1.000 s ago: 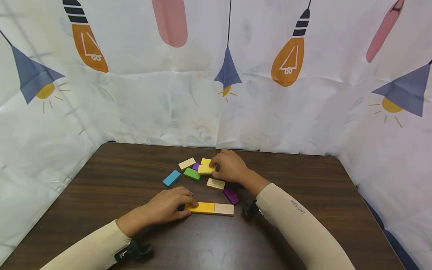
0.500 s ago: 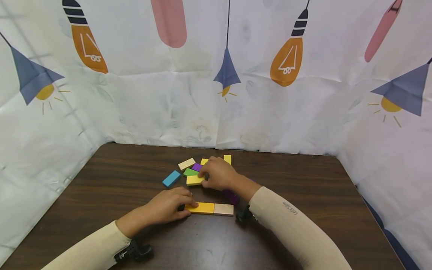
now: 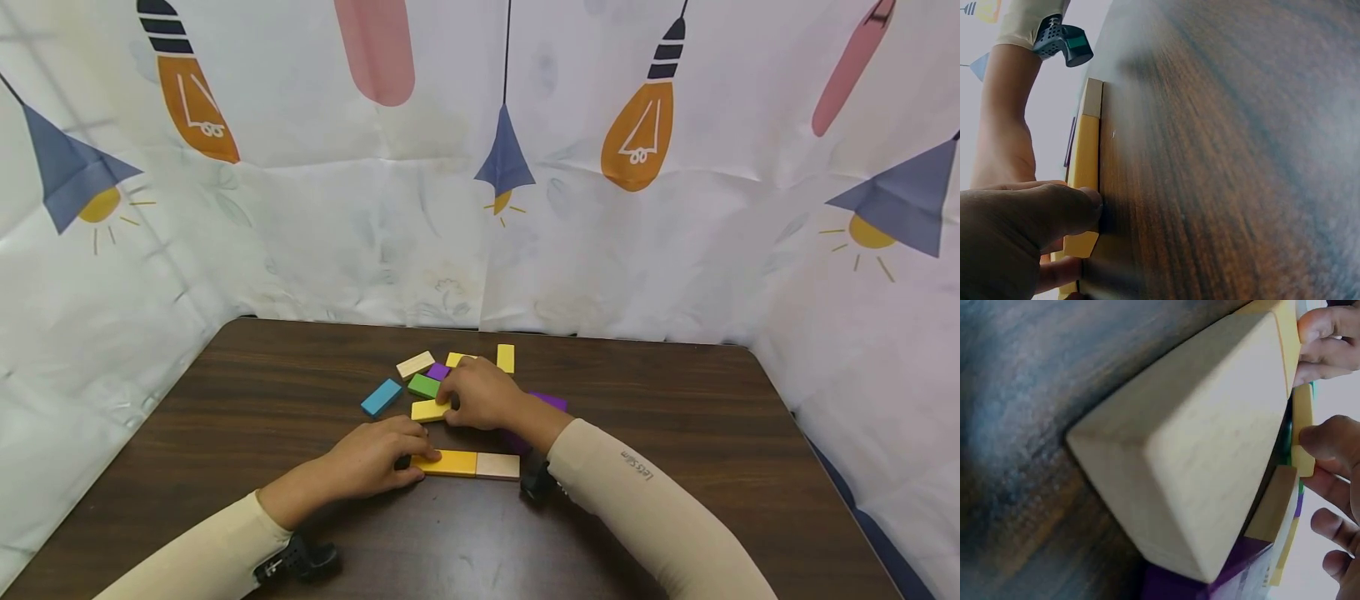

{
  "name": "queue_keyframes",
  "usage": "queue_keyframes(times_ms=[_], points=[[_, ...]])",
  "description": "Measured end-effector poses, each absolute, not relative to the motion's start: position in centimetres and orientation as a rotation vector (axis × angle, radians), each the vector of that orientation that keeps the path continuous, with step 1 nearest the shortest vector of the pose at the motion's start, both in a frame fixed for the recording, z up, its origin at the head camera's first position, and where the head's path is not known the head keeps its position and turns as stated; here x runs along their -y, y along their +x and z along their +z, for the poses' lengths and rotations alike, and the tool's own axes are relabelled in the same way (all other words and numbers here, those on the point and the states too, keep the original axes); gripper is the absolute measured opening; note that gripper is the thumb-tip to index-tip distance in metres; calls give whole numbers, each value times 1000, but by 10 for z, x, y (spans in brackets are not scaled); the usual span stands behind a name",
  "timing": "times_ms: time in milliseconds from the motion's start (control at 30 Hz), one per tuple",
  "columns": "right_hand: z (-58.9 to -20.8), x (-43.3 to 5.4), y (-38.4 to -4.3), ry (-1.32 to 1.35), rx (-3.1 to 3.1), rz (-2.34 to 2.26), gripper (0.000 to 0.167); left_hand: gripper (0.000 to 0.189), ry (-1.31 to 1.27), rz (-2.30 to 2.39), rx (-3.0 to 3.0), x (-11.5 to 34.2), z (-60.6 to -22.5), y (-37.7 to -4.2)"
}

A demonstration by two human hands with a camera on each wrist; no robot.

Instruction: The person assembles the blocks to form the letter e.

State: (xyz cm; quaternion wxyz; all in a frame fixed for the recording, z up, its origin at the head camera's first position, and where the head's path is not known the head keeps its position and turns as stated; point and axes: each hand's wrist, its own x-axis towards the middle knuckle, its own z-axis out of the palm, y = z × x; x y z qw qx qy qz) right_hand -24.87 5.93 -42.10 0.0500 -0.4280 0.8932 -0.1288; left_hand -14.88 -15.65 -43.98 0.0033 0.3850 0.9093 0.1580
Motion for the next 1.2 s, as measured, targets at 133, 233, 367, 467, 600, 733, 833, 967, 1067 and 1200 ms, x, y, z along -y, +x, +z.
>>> queue_keyframes(times_ms=[133, 233, 367, 467, 600, 733, 833, 967, 1067, 1200], points=[[-422, -60, -251, -1298, -2737, -367, 19, 20, 1216, 492, -2857, 157, -440, -149], [-422, -62, -253, -1290, -2745, -363, 18, 20, 1228, 488, -2862, 157, -440, -149], [-422, -64, -254, -1278, -2732, -383, 17, 20, 1233, 482, -2866, 156, -440, -149], [-422, -64, -254, -1274, -2723, -387, 15, 20, 1231, 482, -2866, 156, -439, -149], [-422, -64, -254, -1281, -2723, -387, 12, 20, 1231, 492, -2868, 156, -439, -149], [-421, -63, -254, -1280, -2723, -381, 11, 20, 1239, 493, -2873, 157, -440, -148], [-420, -63, -255, -1279, -2728, -366, 11, 21, 1243, 490, -2875, 157, -441, -148], [-420, -61, -255, -1266, -2731, -347, 11, 21, 1238, 495, -2872, 157, -441, -148], [-419, -60, -255, -1249, -2731, -341, 11, 21, 1235, 498, -2867, 157, -441, -148], [-418, -60, -254, -1237, -2731, -337, 10, 21, 1232, 496, -2866, 157, -440, -148]])
